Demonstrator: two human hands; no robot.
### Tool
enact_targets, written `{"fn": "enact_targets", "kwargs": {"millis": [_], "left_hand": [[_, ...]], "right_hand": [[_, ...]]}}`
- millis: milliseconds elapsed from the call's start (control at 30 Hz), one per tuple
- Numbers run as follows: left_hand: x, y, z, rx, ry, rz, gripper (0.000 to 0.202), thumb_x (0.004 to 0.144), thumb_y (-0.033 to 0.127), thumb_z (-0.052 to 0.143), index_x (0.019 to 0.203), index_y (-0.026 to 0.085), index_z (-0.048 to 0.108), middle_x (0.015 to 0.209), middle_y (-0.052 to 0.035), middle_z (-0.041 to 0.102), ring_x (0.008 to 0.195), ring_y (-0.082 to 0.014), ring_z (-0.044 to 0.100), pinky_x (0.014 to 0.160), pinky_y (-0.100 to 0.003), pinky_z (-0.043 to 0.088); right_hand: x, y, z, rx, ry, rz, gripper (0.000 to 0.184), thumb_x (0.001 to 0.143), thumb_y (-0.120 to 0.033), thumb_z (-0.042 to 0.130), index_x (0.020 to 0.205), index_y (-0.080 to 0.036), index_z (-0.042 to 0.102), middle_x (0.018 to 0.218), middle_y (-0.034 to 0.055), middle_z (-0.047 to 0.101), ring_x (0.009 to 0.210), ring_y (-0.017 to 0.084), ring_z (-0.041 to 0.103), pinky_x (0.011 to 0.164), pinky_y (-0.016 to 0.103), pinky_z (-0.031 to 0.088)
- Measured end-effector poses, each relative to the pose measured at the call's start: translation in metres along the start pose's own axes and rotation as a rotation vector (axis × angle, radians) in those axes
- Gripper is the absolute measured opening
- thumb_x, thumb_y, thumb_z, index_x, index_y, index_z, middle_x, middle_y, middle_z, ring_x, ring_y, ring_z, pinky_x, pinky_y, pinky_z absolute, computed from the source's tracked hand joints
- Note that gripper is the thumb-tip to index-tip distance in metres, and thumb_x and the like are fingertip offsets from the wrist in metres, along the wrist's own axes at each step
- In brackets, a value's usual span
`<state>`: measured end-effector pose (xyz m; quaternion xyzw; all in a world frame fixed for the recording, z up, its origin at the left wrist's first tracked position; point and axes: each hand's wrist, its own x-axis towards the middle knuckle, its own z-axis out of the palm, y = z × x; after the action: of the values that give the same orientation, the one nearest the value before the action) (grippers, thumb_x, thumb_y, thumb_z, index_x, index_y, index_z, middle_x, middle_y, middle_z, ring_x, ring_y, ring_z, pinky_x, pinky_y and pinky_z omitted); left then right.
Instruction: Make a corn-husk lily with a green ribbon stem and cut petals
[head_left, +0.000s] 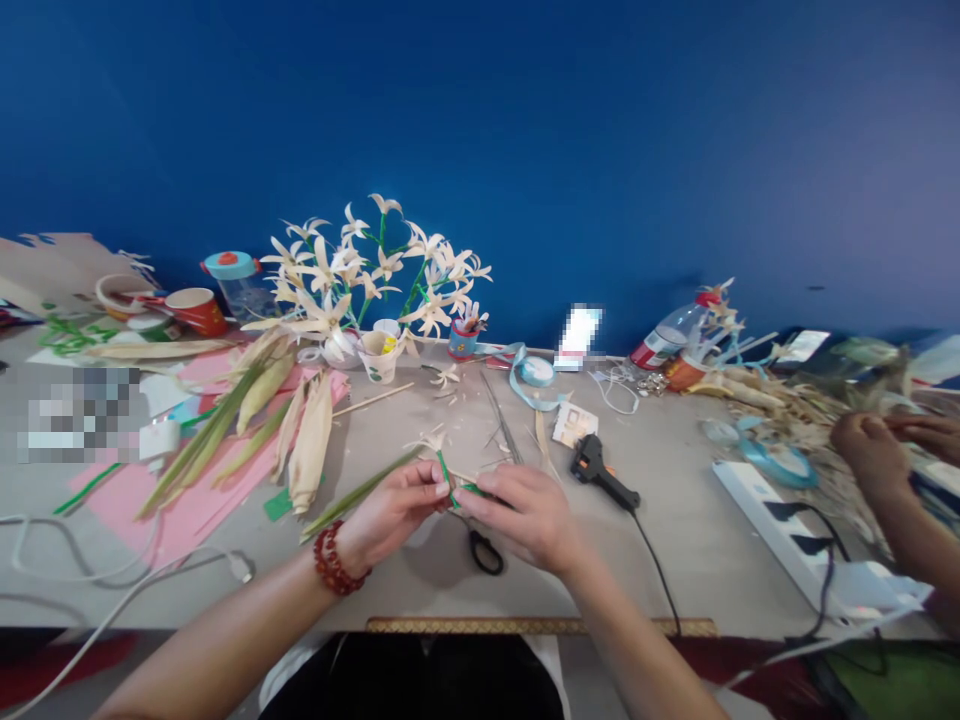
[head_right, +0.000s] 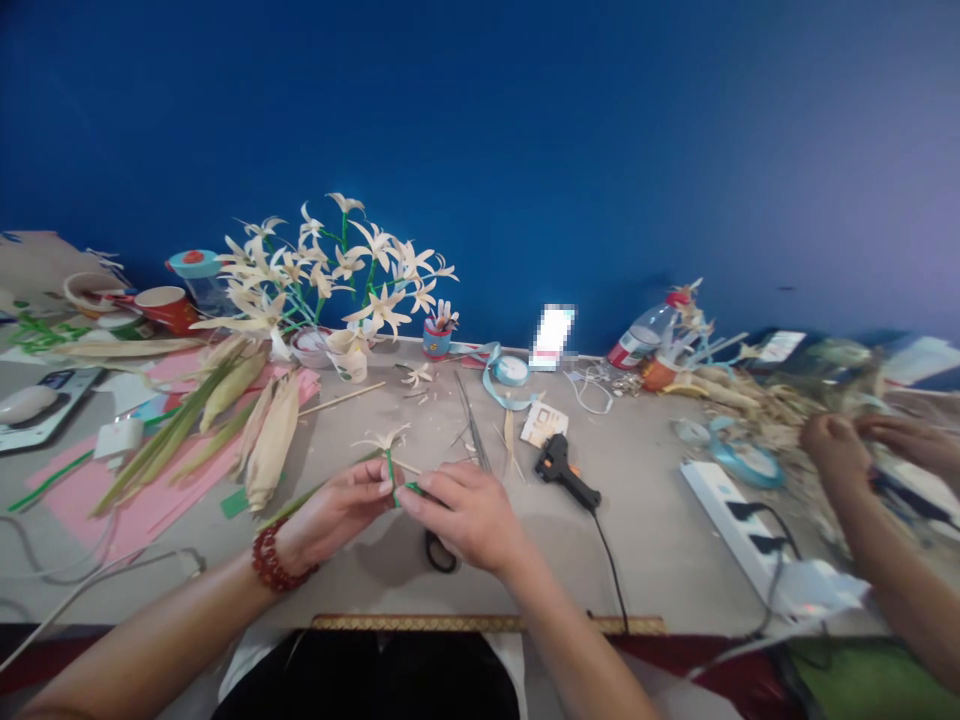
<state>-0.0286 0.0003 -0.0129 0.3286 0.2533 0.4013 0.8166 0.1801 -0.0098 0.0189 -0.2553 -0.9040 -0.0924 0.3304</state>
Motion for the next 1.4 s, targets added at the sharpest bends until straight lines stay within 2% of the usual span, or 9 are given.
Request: {"fn": "enact_targets", "kwargs": {"millis": [133,267,467,733,1000,1133,1400], "left_hand": [[0.002,-0.002,-0.003,-0.018,0.004,0.0,0.01,0.077,0.018,0.073,0.076,0.012,0.065,0.076,-0.0022,0.06,0.073,-0.0127,0.052,0.077,-0.026,0.038],[0.003,-0.001,-0.001,-0.056,0.012,0.0,0.01,0.076,0.018,0.073,0.074,0.012,0.065,0.073,-0.0024,0.061,0.072,-0.0131,0.053,0.076,-0.027,0.039],[0.002,0.0,0.001,-0.11,0.057,0.079,0.008,0.077,0.016,0.072,0.073,0.013,0.066,0.075,-0.0023,0.061,0.074,-0.0126,0.053,0.076,-0.026,0.04],[0.0,0.003,0.004,-0.241,0.011,0.054,0.006,0.08,0.014,0.067,0.074,0.014,0.067,0.075,-0.0031,0.06,0.075,-0.0137,0.054,0.081,-0.029,0.043],[-0.002,0.002,0.005,-0.334,-0.027,0.055,0.01,0.081,0.011,0.064,0.071,0.013,0.066,0.073,-0.0024,0.056,0.07,-0.012,0.05,0.08,-0.028,0.044],[-0.002,0.001,0.006,-0.344,-0.008,0.073,0.005,0.078,0.012,0.068,0.073,0.014,0.067,0.076,-0.0023,0.057,0.073,-0.0124,0.052,0.081,-0.028,0.044],[-0.005,-0.001,0.01,-0.399,0.061,0.083,0.008,0.073,0.014,0.075,0.074,0.015,0.067,0.078,-0.001,0.06,0.077,-0.0116,0.054,0.079,-0.024,0.044]], "right_hand": [[0.001,0.001,0.002,0.031,-0.027,0.033,0.021,0.095,-0.019,0.051,0.104,-0.02,0.07,0.081,0.0053,0.068,0.076,0.017,0.062,0.069,0.027,0.048],[0.004,-0.002,0.006,0.128,0.026,0.1,0.024,0.095,-0.016,0.048,0.102,-0.02,0.07,0.083,0.0066,0.068,0.074,0.016,0.061,0.067,0.027,0.048],[-0.002,-0.007,0.019,0.27,0.049,0.253,0.031,0.093,-0.011,0.043,0.113,-0.023,0.065,0.09,0.0073,0.066,0.079,0.017,0.061,0.069,0.027,0.05],[0.002,-0.009,0.024,0.492,0.038,0.364,0.035,0.092,-0.011,0.043,0.116,-0.025,0.063,0.092,0.0066,0.065,0.083,0.018,0.061,0.071,0.03,0.049],[0.01,-0.02,0.032,0.676,0.184,0.484,0.028,0.091,-0.011,0.047,0.105,-0.023,0.068,0.084,0.0047,0.066,0.077,0.017,0.061,0.069,0.029,0.048],[0.012,-0.026,0.036,0.727,0.249,0.539,0.025,0.089,-0.012,0.051,0.1,-0.022,0.07,0.081,0.0045,0.066,0.075,0.017,0.061,0.069,0.029,0.047],[0.011,-0.038,0.049,0.891,0.362,0.67,0.026,0.089,-0.013,0.057,0.102,-0.027,0.074,0.083,0.0042,0.068,0.077,0.017,0.063,0.069,0.028,0.049]]}}
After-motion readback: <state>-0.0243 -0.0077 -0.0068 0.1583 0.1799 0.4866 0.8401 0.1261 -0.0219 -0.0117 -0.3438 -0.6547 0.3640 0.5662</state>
